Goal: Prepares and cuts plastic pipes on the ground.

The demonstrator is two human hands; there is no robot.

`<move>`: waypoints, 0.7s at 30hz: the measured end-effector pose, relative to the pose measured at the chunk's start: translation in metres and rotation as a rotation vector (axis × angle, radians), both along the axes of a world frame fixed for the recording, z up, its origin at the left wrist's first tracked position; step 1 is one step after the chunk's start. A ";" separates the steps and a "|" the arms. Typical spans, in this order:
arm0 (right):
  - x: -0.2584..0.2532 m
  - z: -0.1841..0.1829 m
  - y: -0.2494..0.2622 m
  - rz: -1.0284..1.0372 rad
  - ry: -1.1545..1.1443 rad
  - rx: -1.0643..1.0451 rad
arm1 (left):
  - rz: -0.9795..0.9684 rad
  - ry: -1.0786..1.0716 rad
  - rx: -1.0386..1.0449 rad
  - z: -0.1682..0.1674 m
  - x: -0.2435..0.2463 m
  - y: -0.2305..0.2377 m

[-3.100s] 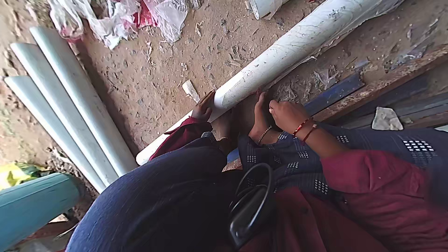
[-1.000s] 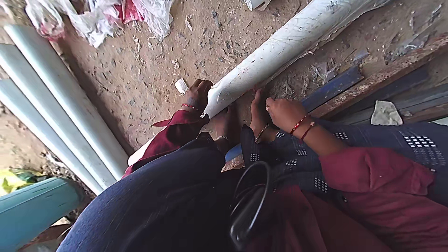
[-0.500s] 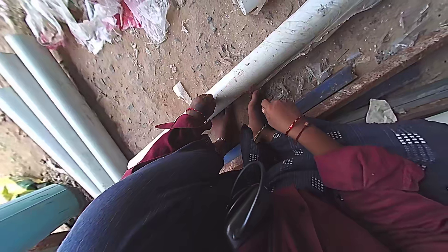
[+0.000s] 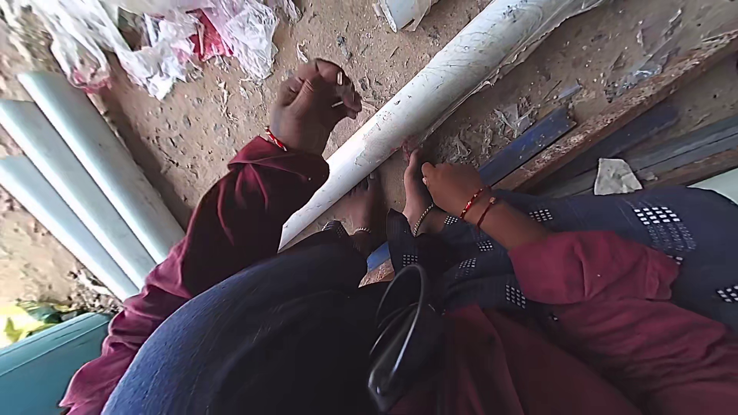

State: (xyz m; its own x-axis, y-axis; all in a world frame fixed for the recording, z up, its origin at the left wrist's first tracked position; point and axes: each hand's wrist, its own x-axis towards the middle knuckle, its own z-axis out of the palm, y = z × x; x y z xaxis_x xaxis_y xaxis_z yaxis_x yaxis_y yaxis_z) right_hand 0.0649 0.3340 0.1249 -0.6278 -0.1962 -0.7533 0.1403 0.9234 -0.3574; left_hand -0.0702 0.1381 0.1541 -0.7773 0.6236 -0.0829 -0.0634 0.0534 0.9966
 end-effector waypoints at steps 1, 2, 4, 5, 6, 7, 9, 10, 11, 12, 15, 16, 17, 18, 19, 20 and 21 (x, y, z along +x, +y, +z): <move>0.001 0.001 -0.001 -0.006 0.009 -0.003 | -0.062 0.156 -0.017 0.026 -0.017 0.005; 0.001 0.001 0.000 -0.010 0.029 -0.005 | -0.140 0.332 -0.091 0.043 -0.038 0.005; 0.004 0.003 0.000 -0.024 0.065 -0.011 | -0.306 0.661 -0.366 0.039 -0.099 -0.009; 0.006 0.005 0.000 -0.031 0.087 -0.009 | -0.339 0.805 -0.575 0.030 -0.123 -0.015; 0.007 0.007 0.000 -0.027 0.096 -0.004 | -0.348 0.910 -0.802 0.024 -0.138 -0.014; 0.008 0.008 0.000 -0.022 0.102 0.000 | -0.372 0.949 -0.994 0.022 -0.143 -0.009; 0.008 0.008 0.000 -0.006 0.137 -0.005 | -0.421 0.919 -1.278 0.030 -0.135 0.010; 0.008 0.008 0.000 -0.001 0.154 -0.015 | -0.422 0.855 -1.378 0.042 -0.120 0.024; 0.007 0.007 0.000 0.000 0.159 -0.028 | -0.411 0.740 -1.443 0.058 -0.102 0.041; 0.005 0.008 0.000 -0.002 0.153 -0.039 | -0.374 0.710 -1.432 0.062 -0.089 0.050; 0.002 0.007 0.003 -0.008 0.117 -0.033 | -0.380 0.872 -1.113 0.018 -0.081 0.036; 0.003 0.006 0.003 0.001 0.100 -0.023 | -0.447 0.870 -1.099 0.004 -0.080 0.028; 0.003 0.004 0.002 0.008 0.085 -0.016 | -0.515 0.818 -1.132 -0.006 -0.079 0.023; 0.002 0.004 0.002 0.008 0.068 -0.015 | -0.562 0.715 -1.180 -0.012 -0.078 0.020; 0.000 0.003 0.002 0.003 0.054 -0.015 | -0.602 0.609 -1.229 -0.016 -0.077 0.017; -0.001 0.003 0.003 0.001 0.048 -0.013 | -0.637 0.535 -1.278 -0.024 -0.076 0.012; -0.001 0.002 0.003 -0.001 0.050 -0.009 | -0.704 0.475 -1.347 -0.030 -0.072 0.010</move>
State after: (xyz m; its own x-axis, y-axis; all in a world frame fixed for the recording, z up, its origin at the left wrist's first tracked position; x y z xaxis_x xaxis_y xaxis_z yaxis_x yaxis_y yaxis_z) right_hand 0.0637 0.3367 0.1274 -0.6651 -0.2017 -0.7189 0.1232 0.9200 -0.3721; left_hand -0.1420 0.1479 0.1244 -0.4930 0.5287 -0.6909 0.6429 0.7565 0.1201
